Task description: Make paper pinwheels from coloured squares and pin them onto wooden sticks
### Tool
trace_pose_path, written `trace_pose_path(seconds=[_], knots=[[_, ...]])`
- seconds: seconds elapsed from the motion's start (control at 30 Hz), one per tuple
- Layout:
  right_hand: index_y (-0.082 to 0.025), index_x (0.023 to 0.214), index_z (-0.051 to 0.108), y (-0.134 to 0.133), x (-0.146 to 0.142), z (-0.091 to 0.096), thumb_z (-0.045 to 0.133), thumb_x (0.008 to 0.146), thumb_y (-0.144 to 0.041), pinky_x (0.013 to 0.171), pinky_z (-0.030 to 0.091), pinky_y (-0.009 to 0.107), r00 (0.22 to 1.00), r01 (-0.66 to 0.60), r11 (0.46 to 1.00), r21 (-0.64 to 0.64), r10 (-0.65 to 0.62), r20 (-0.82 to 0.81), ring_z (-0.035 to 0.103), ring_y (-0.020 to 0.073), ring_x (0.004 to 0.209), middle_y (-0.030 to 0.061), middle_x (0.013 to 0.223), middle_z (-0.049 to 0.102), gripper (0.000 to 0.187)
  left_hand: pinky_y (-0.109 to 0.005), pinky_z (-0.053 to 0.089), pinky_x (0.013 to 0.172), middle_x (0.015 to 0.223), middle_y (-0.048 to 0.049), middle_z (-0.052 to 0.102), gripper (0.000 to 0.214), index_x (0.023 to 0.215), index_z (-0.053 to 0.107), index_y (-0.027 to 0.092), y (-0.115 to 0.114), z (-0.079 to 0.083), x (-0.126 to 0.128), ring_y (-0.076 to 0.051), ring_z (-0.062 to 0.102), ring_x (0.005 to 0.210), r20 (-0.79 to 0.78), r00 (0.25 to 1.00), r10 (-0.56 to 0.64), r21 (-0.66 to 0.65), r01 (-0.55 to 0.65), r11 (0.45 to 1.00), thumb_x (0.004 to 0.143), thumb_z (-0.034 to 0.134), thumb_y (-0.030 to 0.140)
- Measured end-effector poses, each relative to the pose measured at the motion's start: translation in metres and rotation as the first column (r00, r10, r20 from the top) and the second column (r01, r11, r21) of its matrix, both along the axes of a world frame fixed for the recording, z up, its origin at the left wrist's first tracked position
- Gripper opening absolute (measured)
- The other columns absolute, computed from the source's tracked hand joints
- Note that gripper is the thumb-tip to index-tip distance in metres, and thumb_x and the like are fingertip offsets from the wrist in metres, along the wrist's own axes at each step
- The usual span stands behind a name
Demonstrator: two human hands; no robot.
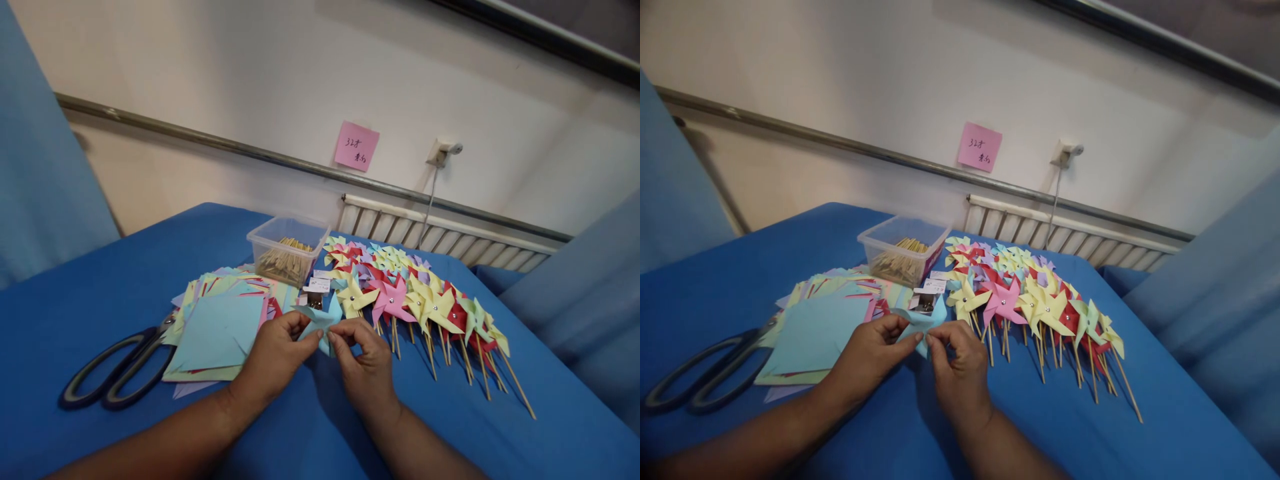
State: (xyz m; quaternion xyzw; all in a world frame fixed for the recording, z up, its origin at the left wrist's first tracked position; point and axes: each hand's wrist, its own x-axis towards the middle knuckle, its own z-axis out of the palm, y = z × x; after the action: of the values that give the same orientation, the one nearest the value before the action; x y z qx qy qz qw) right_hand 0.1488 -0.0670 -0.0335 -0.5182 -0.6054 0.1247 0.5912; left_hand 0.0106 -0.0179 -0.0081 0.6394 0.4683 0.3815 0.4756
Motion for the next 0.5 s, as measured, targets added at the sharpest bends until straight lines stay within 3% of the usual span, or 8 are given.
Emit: trace_pose_path(seconds=[0.13,0.5], knots=[[-0.021,0.080,0.068,-0.0005,-0.0006,0.0008,0.058,0.083,-0.015,0.065,0.047,0.026,1.000,0.011,1.000,-0.005,-0.010,0.025,0.060,0.0149,0.070,0.0015,0.076,0.066,0.012,-0.022,0.034,0.049,0.054,0.0071,0.047,0.017,0.061,0.056,0.018,-0.0022,0.0028,0.0009,-0.010,0.042,0.053,0.011,1.000,0.027,0.007,-0.027,1.000,0.068,0.064,0.033],[-0.020,0.077,0.067,-0.0001,-0.0022,-0.0014,0.059,0.082,-0.015,0.062,0.044,0.025,1.000,0.009,1.000,-0.015,-0.009,-0.005,0.057,0.0139,0.066,-0.0001,0.071,0.063,0.011,-0.023,0.045,0.058,0.066,0.0021,0.068,0.010,0.071,0.067,0.019,-0.0064,0.0042,0.0014,-0.015,0.060,0.062,-0.009,0.999,0.050,0.089,-0.049,0.995,0.070,0.063,0.029]])
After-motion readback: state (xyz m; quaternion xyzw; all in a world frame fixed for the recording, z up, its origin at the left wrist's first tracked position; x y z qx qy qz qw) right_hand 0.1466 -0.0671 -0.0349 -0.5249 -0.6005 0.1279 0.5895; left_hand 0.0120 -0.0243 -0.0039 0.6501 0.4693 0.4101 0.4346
